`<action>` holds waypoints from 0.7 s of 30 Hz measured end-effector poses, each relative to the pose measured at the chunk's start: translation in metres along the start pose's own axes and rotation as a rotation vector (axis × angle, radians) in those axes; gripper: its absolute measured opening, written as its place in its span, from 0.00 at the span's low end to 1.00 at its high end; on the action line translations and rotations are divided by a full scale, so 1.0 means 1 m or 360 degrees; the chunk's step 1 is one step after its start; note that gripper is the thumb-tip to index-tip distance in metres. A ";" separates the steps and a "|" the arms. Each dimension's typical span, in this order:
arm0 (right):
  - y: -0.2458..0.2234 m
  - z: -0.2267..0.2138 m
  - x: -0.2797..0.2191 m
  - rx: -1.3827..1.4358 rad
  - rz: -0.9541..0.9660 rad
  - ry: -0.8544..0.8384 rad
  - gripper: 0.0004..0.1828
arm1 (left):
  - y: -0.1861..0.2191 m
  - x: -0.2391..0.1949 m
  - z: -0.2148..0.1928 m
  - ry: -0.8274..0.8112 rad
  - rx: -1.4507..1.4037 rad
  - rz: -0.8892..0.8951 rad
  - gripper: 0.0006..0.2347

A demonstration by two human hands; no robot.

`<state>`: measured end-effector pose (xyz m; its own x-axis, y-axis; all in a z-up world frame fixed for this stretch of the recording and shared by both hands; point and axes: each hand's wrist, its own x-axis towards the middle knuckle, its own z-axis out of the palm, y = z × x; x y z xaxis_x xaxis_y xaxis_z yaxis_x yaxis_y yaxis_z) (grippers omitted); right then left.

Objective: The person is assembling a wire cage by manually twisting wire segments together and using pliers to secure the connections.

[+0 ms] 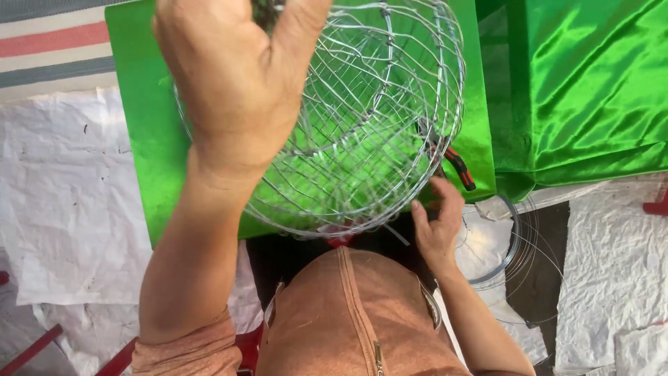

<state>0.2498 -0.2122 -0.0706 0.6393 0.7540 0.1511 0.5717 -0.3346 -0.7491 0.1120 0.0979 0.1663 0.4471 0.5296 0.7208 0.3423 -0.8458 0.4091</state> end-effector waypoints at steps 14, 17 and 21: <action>0.040 -0.009 0.081 -0.0796 0.0395 -0.0791 0.13 | -0.106 -0.025 -0.043 -0.0891 -0.1283 -0.0637 0.26; 0.031 -0.010 0.086 -0.1248 0.0332 -0.0919 0.21 | -0.211 -0.083 -0.035 -0.0165 -0.0713 -0.0348 0.09; 0.016 -0.009 0.091 -0.1213 -0.0318 -0.0232 0.47 | -0.252 -0.121 -0.014 -0.0913 0.0427 -0.1260 0.28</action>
<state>0.3218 -0.1544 -0.0628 0.4439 0.8892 0.1105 0.8960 -0.4396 -0.0618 -0.0397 0.2458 -0.0166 0.3166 0.9422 -0.1094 0.8553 -0.2337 0.4624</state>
